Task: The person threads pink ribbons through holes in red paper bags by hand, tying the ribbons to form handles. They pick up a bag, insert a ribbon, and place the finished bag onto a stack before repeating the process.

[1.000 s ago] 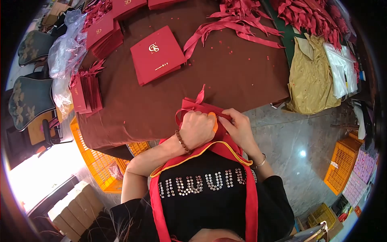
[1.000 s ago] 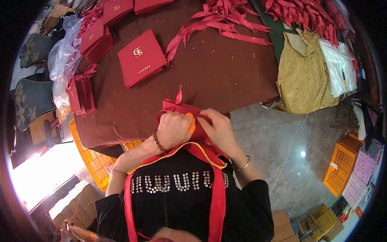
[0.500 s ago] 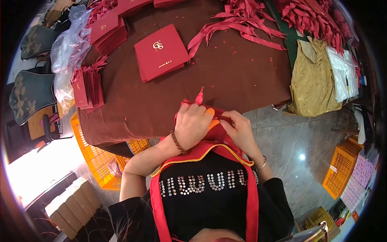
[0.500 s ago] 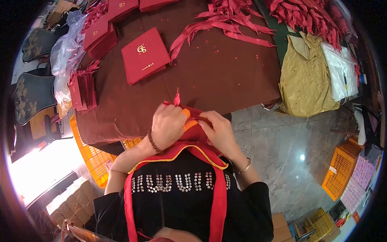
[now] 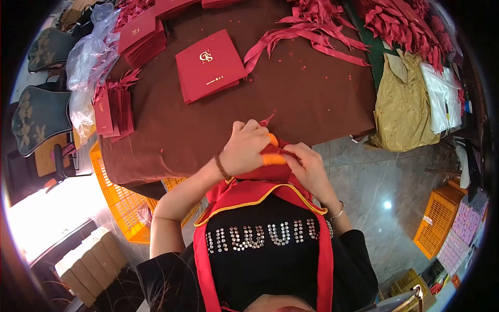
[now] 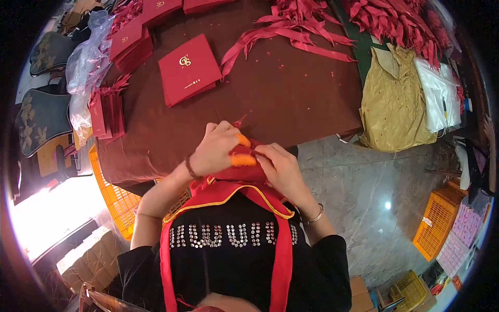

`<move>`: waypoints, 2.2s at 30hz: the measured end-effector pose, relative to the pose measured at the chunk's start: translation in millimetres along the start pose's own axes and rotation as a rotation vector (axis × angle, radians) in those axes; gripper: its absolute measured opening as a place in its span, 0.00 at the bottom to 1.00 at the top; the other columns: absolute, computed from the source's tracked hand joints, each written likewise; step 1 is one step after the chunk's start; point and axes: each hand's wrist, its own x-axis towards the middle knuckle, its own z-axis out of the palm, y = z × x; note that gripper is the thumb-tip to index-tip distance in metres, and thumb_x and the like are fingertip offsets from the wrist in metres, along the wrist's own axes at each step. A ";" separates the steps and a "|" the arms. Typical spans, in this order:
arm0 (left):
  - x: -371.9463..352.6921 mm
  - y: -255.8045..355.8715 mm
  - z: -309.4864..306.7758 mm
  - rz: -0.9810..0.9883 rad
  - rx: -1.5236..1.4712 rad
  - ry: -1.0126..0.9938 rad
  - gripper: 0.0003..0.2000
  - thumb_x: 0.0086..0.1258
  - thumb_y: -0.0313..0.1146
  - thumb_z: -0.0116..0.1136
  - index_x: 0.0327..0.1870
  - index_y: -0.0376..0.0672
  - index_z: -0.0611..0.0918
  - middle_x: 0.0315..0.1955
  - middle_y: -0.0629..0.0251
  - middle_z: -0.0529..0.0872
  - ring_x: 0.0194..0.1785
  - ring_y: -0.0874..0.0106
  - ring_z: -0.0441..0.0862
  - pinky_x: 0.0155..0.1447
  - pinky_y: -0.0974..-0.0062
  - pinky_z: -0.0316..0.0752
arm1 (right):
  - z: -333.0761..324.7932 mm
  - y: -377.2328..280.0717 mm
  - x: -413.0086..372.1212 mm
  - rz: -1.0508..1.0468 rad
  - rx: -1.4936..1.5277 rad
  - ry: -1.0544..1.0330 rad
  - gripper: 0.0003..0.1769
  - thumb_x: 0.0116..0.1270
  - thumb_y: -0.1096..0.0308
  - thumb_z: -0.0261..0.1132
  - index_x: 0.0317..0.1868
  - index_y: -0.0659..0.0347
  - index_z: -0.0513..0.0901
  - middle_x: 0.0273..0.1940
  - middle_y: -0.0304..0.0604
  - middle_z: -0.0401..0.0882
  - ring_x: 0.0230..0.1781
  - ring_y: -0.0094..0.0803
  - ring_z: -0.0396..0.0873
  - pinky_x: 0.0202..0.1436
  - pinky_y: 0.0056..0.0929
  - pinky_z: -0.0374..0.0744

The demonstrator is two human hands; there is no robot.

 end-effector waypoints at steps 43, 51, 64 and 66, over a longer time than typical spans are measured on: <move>49.8 -6.4 -7.7 -0.224 -0.231 -0.018 0.08 0.62 0.38 0.55 0.32 0.46 0.82 0.32 0.68 0.80 0.40 0.68 0.73 0.50 0.66 0.59 | 0.4 19.6 8.2 -0.040 0.011 -0.054 0.08 0.64 0.71 0.61 0.39 0.68 0.78 0.32 0.43 0.76 0.32 0.27 0.76 0.34 0.25 0.74; 55.3 -8.9 -22.6 -0.432 -0.194 -0.202 0.19 0.70 0.47 0.49 0.52 0.43 0.76 0.41 0.52 0.82 0.46 0.57 0.80 0.47 0.67 0.73 | 4.4 23.9 3.9 0.043 0.090 -0.071 0.09 0.65 0.71 0.61 0.43 0.65 0.73 0.32 0.43 0.77 0.28 0.25 0.74 0.30 0.24 0.72; 65.4 -24.2 9.6 -0.369 -0.176 -0.260 0.19 0.71 0.48 0.49 0.35 0.39 0.81 0.28 0.56 0.85 0.32 0.57 0.82 0.40 0.64 0.74 | 16.2 28.5 3.4 0.092 0.126 -0.142 0.21 0.63 0.68 0.64 0.51 0.63 0.64 0.34 0.45 0.77 0.28 0.27 0.74 0.31 0.28 0.73; 64.0 -28.4 5.1 -0.373 -0.241 -0.316 0.21 0.71 0.50 0.47 0.36 0.40 0.82 0.28 0.57 0.85 0.33 0.58 0.82 0.41 0.66 0.74 | 18.5 26.7 4.7 0.095 0.137 -0.146 0.20 0.63 0.69 0.64 0.50 0.62 0.64 0.35 0.45 0.77 0.30 0.26 0.74 0.33 0.27 0.74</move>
